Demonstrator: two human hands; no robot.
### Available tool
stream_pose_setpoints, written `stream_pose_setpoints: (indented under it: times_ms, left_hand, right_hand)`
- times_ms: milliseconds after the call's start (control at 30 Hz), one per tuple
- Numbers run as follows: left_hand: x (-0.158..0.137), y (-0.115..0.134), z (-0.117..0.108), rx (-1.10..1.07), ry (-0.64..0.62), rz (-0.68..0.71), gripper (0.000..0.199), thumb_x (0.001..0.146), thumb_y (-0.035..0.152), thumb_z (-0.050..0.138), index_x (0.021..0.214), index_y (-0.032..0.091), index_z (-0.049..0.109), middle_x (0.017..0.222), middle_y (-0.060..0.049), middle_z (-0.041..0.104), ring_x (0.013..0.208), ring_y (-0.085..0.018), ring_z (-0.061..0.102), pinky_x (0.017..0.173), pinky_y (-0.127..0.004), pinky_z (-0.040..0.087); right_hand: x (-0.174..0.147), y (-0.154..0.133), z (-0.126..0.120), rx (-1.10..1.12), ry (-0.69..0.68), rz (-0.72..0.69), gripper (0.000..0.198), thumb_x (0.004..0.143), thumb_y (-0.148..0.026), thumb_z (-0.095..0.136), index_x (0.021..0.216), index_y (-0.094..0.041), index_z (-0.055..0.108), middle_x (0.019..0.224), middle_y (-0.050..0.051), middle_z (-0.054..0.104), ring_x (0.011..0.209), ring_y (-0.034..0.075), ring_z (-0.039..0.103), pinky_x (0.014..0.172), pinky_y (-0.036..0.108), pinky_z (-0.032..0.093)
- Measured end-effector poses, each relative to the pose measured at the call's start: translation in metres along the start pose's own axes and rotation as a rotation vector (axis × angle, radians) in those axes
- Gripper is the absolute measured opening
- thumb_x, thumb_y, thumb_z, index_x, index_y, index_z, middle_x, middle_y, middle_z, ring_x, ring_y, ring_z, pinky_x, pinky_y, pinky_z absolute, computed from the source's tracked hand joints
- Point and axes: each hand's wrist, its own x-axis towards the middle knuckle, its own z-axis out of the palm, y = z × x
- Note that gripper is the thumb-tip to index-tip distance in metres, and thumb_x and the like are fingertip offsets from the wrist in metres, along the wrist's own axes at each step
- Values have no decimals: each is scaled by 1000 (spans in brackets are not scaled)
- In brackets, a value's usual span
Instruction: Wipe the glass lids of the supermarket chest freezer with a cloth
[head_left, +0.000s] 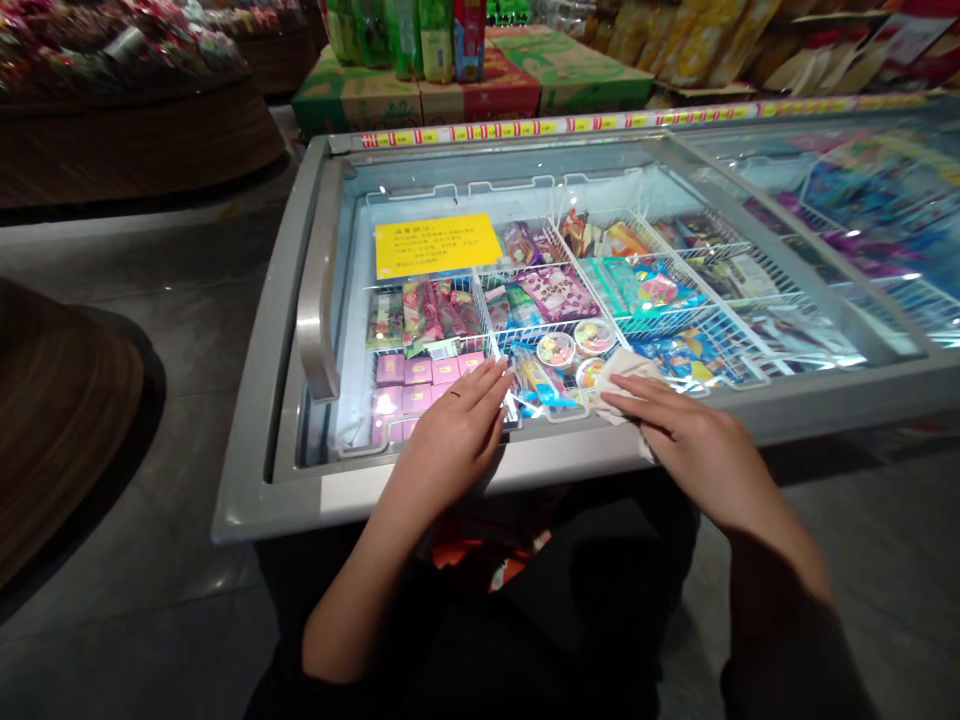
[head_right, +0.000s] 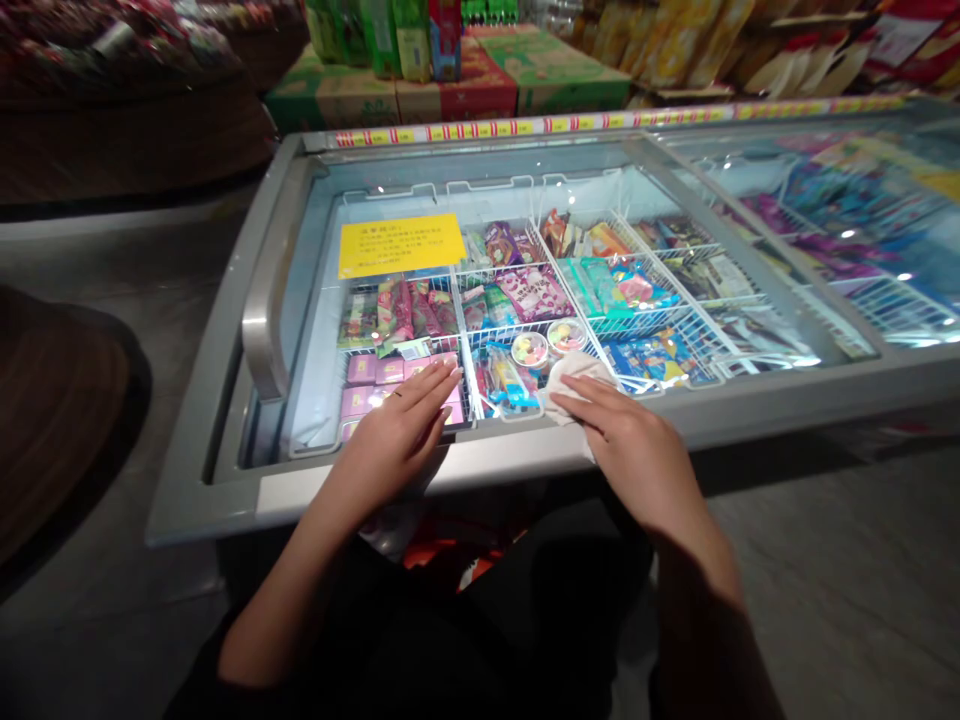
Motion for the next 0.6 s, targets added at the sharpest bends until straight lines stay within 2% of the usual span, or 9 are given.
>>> stream_pose_setpoints:
  times_ms: [67,133,267,367,467,600]
  left_hand:
    - [0,0,0,-7,-2,7,46,109,19,41,152,15,55,162,-15,53,153,-27,48,126,-49,45]
    - [1,-1,0,-19,3,5,45,109,19,41,152,14,55,162,-15,53,153,-27,48,127,-48,45]
    - [0,-3,-1,-52,14,0,45,110,20,42,152,16,55,162,-13,53,154,-26,48,127,-48,44]
    - [-1,-4,-4,-70,9,4,45,110,19,41,153,17,54,162,-13,53,154,-25,47,127,-47,44]
    - [-2,-3,-4,-74,7,19,46,110,19,40,153,16,53,163,-12,52,154,-24,46,127,-47,45]
    - [-2,-1,-2,-52,15,21,46,108,17,42,152,14,54,162,-13,53,153,-25,48,127,-47,45]
  right_hand:
    - [3,4,1,-58,59,88,48,98,-11,49,132,-27,78,144,5,71,134,31,67,111,50,58]
    - [11,-3,8,-88,94,117,52,95,-7,50,136,-25,75,146,7,69,135,32,66,112,50,58]
    - [24,-35,21,0,67,27,55,93,-4,49,138,-24,73,147,6,68,139,28,63,118,47,53]
    - [16,-45,18,109,7,-39,52,97,-9,46,134,-28,76,145,1,69,140,24,62,120,44,51]
    - [1,-32,7,212,-32,-39,46,99,-15,47,123,-32,81,139,-3,73,136,24,65,120,44,51]
    - [2,-9,3,208,40,113,42,97,-18,50,120,-28,83,136,1,74,135,27,65,123,49,47]
